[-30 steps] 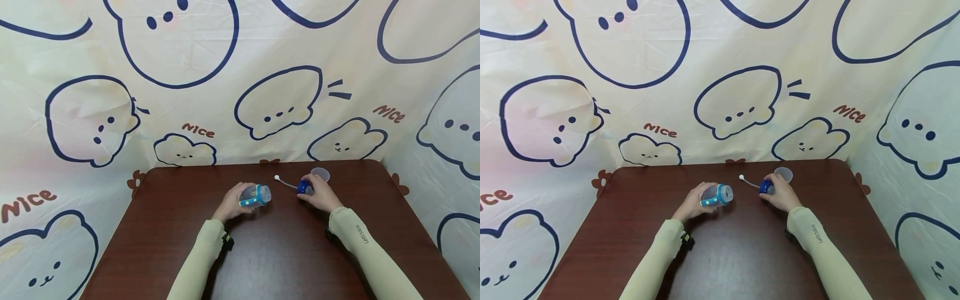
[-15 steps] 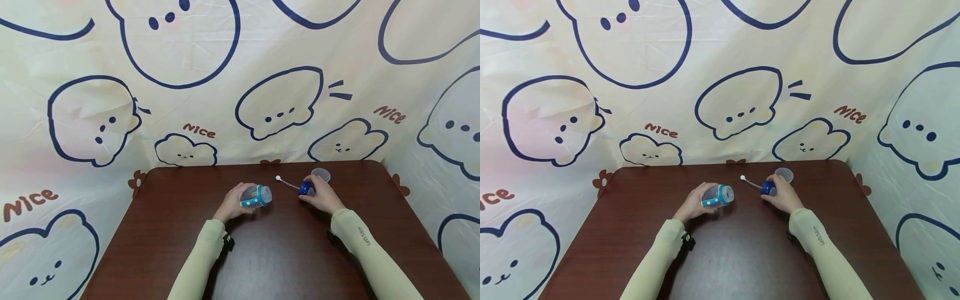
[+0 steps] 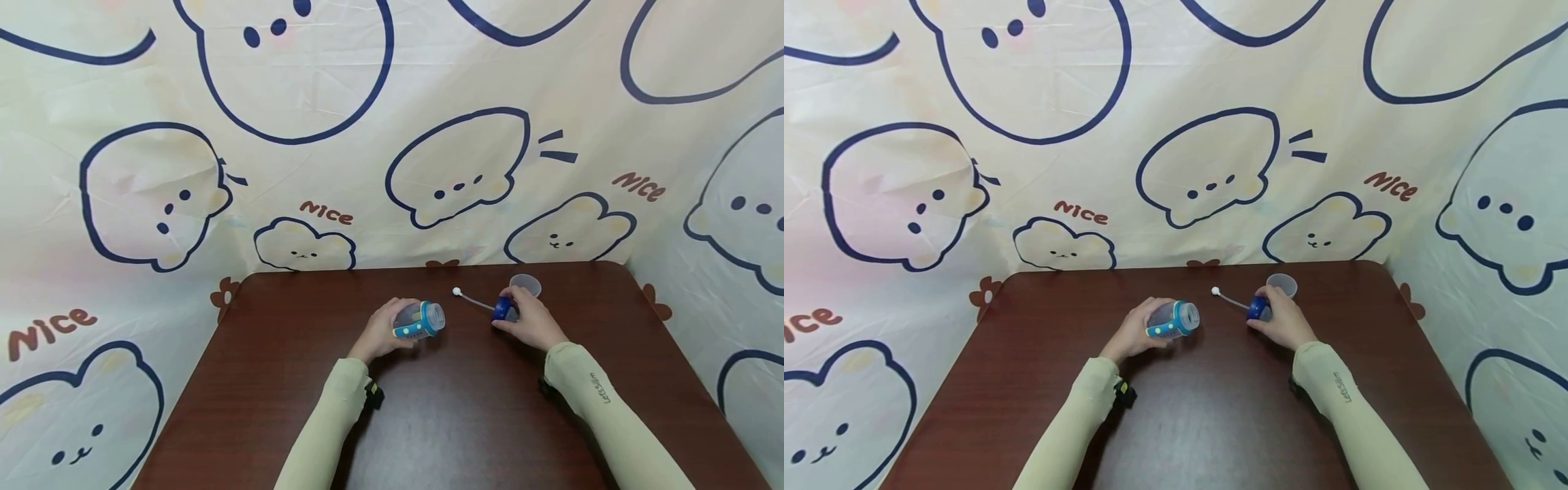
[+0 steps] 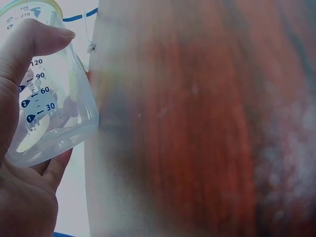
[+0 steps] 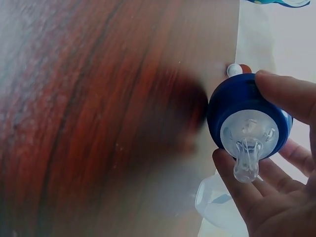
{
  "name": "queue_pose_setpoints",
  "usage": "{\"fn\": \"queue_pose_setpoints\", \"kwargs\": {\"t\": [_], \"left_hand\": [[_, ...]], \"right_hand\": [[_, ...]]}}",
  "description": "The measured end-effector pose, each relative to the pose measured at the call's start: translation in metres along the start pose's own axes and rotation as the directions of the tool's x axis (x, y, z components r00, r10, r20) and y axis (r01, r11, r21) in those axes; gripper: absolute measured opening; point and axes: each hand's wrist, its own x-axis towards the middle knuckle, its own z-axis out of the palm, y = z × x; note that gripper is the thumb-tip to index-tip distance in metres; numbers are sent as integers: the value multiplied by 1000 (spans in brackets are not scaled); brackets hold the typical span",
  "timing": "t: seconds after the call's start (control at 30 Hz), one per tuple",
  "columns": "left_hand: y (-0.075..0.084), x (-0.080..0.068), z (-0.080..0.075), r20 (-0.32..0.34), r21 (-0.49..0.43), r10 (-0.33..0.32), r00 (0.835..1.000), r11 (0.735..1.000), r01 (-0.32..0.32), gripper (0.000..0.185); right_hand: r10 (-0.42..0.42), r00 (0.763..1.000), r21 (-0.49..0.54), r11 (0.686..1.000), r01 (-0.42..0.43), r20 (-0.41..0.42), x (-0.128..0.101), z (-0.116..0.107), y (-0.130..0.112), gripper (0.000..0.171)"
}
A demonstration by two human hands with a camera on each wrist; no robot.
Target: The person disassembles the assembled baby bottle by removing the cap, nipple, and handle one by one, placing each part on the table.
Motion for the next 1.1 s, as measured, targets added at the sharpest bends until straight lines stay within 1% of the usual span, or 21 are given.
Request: {"fn": "queue_pose_setpoints", "kwargs": {"t": [0.33, 0.6, 0.8, 1.1], "left_hand": [[0, 1, 1, -2, -10, -13, 1000, 1000, 13, 87], [-1, 1, 1, 1, -3, 1, 1000, 1000, -1, 86], [-1, 3, 0, -2, 11, 22, 1000, 1000, -22, 86], [0, 2, 0, 10, 8, 12, 1000, 1000, -12, 86]], "right_hand": [[-7, 1000, -42, 999, 7, -1, -4, -2, -2, 68], [2, 1000, -71, 997, -3, -4, -5, -1, -3, 67], [2, 1000, -74, 997, -3, -10, -7, -2, -3, 68], [-13, 1000, -80, 997, 12, -11, -11, -3, 0, 66]]}}
